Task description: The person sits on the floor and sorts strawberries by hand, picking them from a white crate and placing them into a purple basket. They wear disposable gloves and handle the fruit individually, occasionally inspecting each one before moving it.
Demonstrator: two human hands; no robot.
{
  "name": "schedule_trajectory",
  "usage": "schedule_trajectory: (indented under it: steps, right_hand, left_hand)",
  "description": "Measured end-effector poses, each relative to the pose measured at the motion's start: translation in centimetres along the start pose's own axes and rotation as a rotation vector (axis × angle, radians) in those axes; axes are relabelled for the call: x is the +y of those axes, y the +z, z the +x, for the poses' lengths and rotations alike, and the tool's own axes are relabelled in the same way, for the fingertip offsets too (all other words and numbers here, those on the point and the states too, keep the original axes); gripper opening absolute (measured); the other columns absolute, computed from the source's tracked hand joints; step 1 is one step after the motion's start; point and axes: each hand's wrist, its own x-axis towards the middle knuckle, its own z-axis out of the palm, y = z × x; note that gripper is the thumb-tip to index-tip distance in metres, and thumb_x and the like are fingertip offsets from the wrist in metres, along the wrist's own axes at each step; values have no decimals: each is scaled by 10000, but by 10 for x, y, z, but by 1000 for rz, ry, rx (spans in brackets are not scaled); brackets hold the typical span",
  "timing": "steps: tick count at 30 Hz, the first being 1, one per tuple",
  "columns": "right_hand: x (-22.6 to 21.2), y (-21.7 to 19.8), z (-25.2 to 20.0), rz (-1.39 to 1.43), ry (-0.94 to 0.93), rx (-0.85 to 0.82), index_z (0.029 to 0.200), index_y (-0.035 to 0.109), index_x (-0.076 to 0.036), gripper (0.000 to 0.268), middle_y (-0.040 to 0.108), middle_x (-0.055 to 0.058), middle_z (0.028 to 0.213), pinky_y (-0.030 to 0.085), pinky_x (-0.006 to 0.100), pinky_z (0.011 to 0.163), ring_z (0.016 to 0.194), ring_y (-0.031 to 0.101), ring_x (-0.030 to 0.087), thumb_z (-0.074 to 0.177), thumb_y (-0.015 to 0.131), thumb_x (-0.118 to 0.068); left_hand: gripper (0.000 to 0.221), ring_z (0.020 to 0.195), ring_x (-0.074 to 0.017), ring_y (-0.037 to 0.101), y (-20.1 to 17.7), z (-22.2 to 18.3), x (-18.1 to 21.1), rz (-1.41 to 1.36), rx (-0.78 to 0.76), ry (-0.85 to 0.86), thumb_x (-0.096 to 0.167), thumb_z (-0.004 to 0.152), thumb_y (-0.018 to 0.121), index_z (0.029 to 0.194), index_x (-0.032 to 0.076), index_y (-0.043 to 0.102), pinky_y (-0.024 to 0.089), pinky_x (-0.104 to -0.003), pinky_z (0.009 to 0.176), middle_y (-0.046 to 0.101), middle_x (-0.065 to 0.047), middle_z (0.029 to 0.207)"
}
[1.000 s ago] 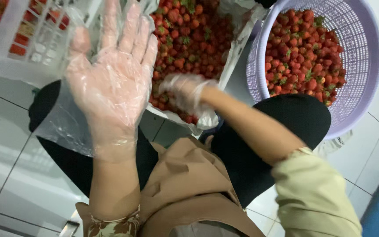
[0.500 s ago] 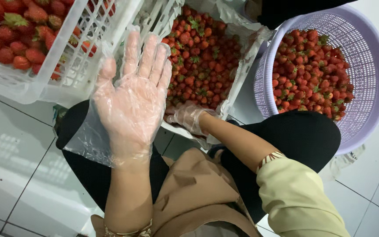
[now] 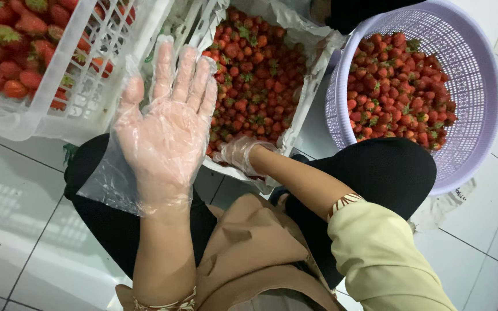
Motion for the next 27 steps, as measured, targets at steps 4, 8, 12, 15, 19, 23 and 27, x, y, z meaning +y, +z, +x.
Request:
schedule_trajectory:
  steps: [4,8,12,15,19,23,27]
  right_hand:
    - [0,-4,3,40,18,-37,1492,392,-410,737,357,31,1577,555,514,970,1338,512,355,916,603,-2]
    - [1,-2,5,110,55,2,1476,467,-338,578,542,68,1437,585,499,909,1248,618,344,978,586,-70]
    - [-2,-5,4,142,67,-2,1370,580,-298,568,595,37,1371,571,478,912,1228,633,314,864,732,-89]
    - [-7,-6,0,87,53,4,1340,595,-291,712,618,31,1337,590,473,888,1193,647,308,742,822,21]
    - [-6,-6,-3,49,73,26,1308,639,-217,417,674,112,1241,626,471,836,1092,711,302,905,727,-151]
    - [20,-14,-14,117,31,28,1154,734,-109,370,692,104,1126,601,371,826,1017,701,259,792,799,-69]
    - [46,-46,-53,736,209,115,1048,702,-143,259,700,46,958,567,327,702,804,653,187,818,693,-24]
  left_hand:
    - [688,1670,-280,226,1,1,1,-34,23,7,339,1022,600,1632,149,346,217,-441,1398,215,-128,1782]
    - [690,1653,-285,249,-1,4,-1,-53,33,14,332,1012,600,1627,138,357,225,-446,1394,238,-123,1760]
    - [695,1646,-285,258,-3,4,-3,-24,36,0,345,1007,609,1624,141,364,224,-440,1384,256,-127,1755]
    - [699,1640,-284,263,-2,6,-4,-12,37,-2,344,1000,610,1622,142,363,227,-440,1380,262,-124,1749]
    - [703,1637,-289,270,-1,7,-5,-26,41,1,337,995,610,1622,138,363,232,-442,1382,271,-136,1741]
    - [687,1641,-277,256,-7,8,-6,-22,42,7,331,1002,583,1622,140,358,208,-436,1389,263,-127,1746]
    - [675,1602,-349,238,-26,21,-20,114,168,141,355,1007,548,1590,66,371,152,-468,1330,259,-210,1717]
